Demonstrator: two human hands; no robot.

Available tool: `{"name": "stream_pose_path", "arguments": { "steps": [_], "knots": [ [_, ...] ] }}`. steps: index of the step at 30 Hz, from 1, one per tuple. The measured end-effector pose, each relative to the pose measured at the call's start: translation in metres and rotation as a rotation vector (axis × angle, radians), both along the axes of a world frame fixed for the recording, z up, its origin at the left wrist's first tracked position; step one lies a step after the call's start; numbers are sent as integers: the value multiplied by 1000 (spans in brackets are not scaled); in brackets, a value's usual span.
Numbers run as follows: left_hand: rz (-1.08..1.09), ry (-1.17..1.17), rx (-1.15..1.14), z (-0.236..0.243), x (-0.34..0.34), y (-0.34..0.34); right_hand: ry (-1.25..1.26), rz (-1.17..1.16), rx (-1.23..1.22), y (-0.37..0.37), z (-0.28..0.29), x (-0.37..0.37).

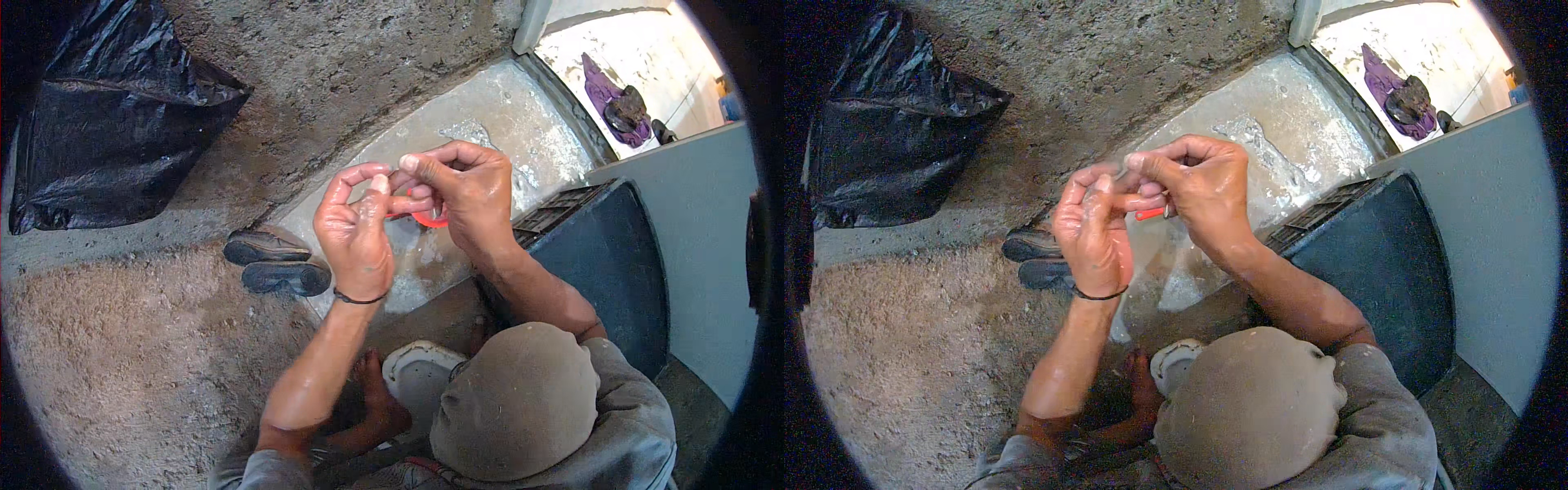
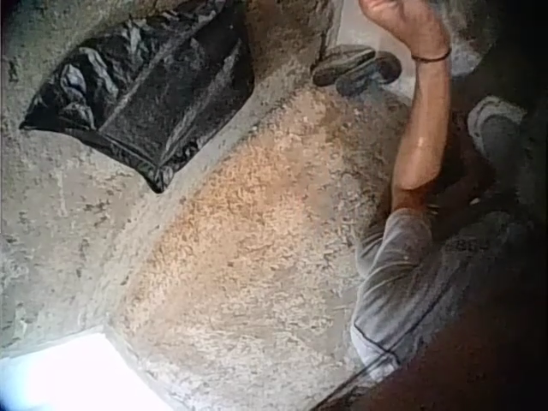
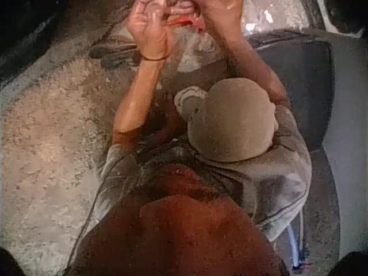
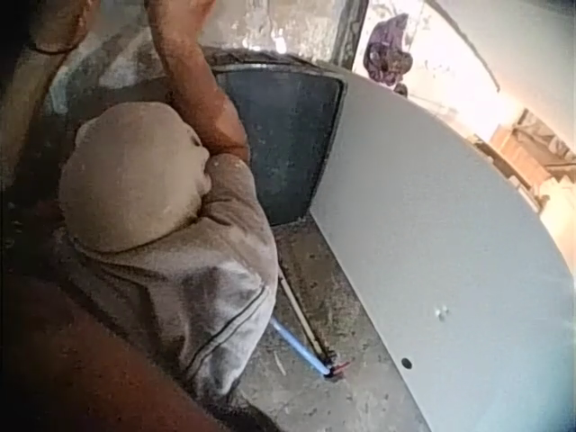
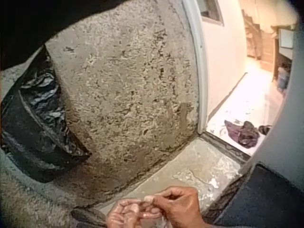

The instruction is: Washing hands with soap and water and rinsing the area.

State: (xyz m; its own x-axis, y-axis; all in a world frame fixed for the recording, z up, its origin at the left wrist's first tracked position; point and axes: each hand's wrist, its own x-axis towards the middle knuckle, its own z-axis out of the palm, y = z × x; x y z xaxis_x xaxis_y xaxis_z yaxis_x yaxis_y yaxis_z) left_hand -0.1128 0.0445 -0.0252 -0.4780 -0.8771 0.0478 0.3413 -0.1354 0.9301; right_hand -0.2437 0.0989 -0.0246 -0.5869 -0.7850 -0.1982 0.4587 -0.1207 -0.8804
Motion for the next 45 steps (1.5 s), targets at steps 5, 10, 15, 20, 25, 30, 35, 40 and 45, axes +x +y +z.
{"name": "stream_pose_path", "arguments": {
  "steps": [5,10,15,20,25,30,35,40,45],
  "knots": [
    [60,285,510,-4,7,-12,115,-252,30,-3,-2,-31],
    [-144,889,1141,-13,14,-12,196,34,-132,-5,-20,-34],
    [-183,1028,1309,-12,17,-4,584,174,-362,-13,-24,-25],
    [-284,891,1493,-6,24,-15,698,378,-369,-11,-10,-38],
    [-250,663,1473,-3,25,-16,633,551,-397,-9,-5,-44],
    [-347,575,1334,0,25,-14,641,580,-392,-11,-8,-45],
    [-326,609,1353,-6,27,-15,812,504,-435,-13,-9,-45],
    [-266,532,1356,-15,30,-17,934,452,-445,-15,-11,-46],
    [-234,510,1397,-14,25,-18,695,471,-240,-15,-18,-37]
  ]
}}
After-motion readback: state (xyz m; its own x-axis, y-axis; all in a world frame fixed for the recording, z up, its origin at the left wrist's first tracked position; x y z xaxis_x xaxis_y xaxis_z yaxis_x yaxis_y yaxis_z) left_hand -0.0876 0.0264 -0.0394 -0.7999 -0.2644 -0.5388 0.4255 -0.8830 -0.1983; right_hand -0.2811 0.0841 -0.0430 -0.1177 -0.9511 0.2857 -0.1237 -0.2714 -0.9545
